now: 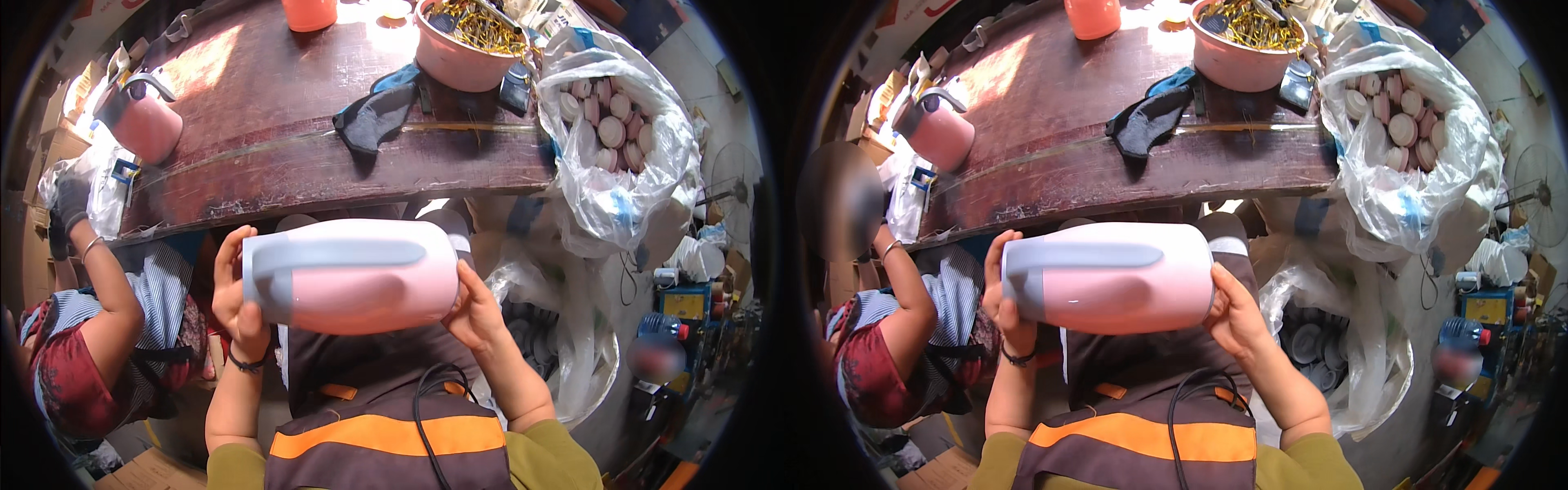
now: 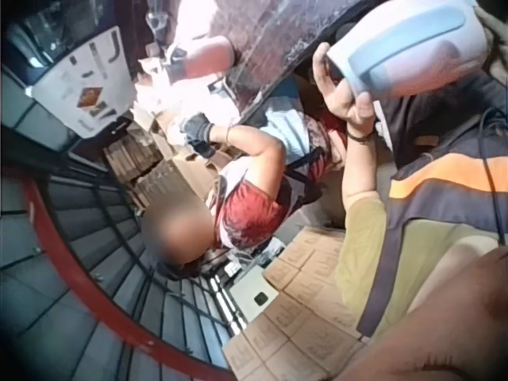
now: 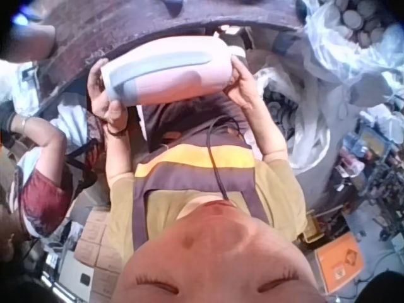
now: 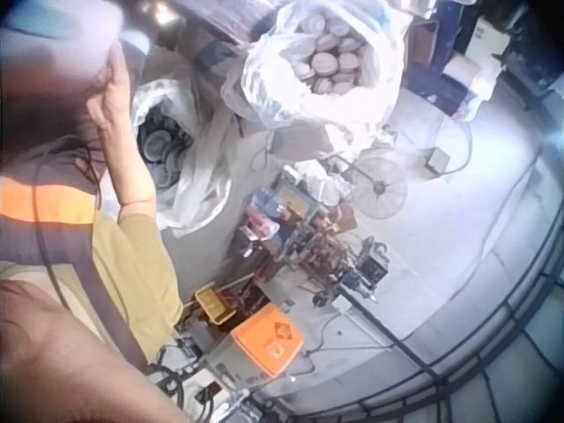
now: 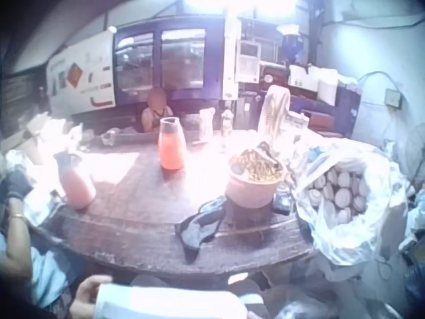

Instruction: The person assembles pink pitchers by attaching gray lids and securing them with rubber bands. They repeatedly pick up pitchers, place lids, and fasten bands, then set the finished units aside on the table.

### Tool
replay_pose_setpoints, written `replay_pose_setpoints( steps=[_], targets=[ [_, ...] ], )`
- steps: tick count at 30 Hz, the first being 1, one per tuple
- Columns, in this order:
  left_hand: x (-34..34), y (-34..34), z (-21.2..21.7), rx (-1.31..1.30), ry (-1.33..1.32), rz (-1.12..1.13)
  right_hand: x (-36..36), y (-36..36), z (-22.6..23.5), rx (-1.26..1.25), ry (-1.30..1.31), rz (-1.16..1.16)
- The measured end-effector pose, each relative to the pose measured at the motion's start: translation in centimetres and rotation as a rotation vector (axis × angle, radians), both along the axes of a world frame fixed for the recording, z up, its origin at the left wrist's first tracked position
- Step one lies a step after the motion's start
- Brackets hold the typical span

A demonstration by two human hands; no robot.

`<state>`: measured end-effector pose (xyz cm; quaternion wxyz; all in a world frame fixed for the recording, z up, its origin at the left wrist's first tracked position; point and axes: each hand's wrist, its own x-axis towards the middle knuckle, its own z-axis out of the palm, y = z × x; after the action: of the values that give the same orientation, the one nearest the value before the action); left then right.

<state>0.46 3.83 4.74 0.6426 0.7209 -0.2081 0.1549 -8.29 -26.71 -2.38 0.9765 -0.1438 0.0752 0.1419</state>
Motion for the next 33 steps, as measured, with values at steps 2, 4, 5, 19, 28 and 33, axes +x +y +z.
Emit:
replay_pose_setpoints(
  steps=[2, 4, 5, 19, 28, 33],
  targets=[
    [0.0, 0.4, 1.5, 0.165, -0.173, -0.108, 0.8, 0.9, 3.4, -0.248, 0.314, -0.08],
    [0.3, 0.2, 2.1, 0.203, -0.109, -0.123, 0.9, 1.4, 4.9, -0.432, 0.263, -0.143],
    [0.6, -0.2, 2.3, 0.186, 0.002, -0.121, 0.9, 1.5, 5.2, -0.526, 0.238, -0.179],
    [0.1, -1.5, -6.7, -0.693, 0.917, 0.096, 1.7, 4.5, 1.7, -1.204, -0.226, -0.387],
    [4.5, 0.8, 3.3, 0.37, 0.068, -0.407, 3.2, -3.8, 3.5, -1.269, -0.03, -0.426],
    [4.4, -6.3, 5.1, 0.981, 0.042, -0.675, 9.1, -16.6, 4.7, -2.024, -0.17, -0.734]
  ],
)
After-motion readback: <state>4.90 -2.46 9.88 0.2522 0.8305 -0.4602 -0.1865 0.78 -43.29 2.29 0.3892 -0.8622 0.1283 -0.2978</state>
